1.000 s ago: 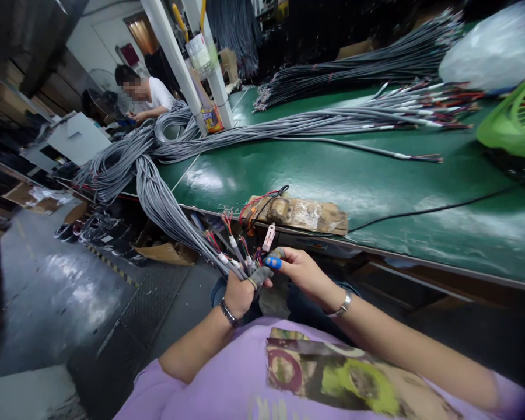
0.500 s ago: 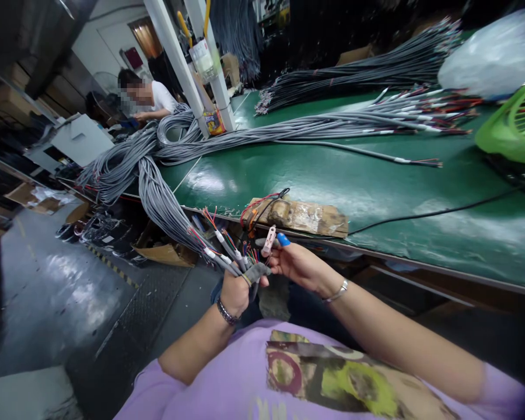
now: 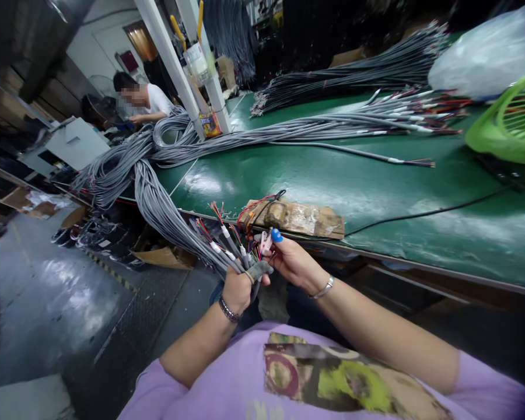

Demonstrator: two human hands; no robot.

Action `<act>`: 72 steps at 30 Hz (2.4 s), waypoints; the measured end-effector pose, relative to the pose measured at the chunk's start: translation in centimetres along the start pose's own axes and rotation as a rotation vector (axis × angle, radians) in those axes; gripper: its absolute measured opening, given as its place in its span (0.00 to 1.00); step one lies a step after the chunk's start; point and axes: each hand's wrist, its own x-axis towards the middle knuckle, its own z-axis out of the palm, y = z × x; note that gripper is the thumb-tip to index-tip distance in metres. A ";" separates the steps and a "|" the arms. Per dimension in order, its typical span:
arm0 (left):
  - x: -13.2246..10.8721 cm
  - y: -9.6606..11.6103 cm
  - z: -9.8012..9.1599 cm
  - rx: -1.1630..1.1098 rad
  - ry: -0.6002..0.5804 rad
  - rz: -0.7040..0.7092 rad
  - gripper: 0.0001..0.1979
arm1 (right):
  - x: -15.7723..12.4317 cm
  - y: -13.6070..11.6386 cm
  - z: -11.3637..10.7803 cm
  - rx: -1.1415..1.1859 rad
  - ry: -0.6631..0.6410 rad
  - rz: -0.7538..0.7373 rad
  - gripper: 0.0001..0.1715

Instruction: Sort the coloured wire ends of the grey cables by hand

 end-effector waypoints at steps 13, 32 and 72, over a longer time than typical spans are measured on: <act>-0.6 -0.4 -0.5 0.019 0.028 0.025 0.11 | -0.2 0.1 -0.2 0.124 0.041 0.118 0.25; -1.0 -0.9 -0.4 0.096 0.104 0.157 0.13 | -2.5 0.1 -0.4 -0.263 -0.047 0.059 0.22; -1.1 0.0 -0.3 0.035 0.145 0.100 0.14 | -1.2 0.2 -0.5 -0.377 0.156 -0.190 0.24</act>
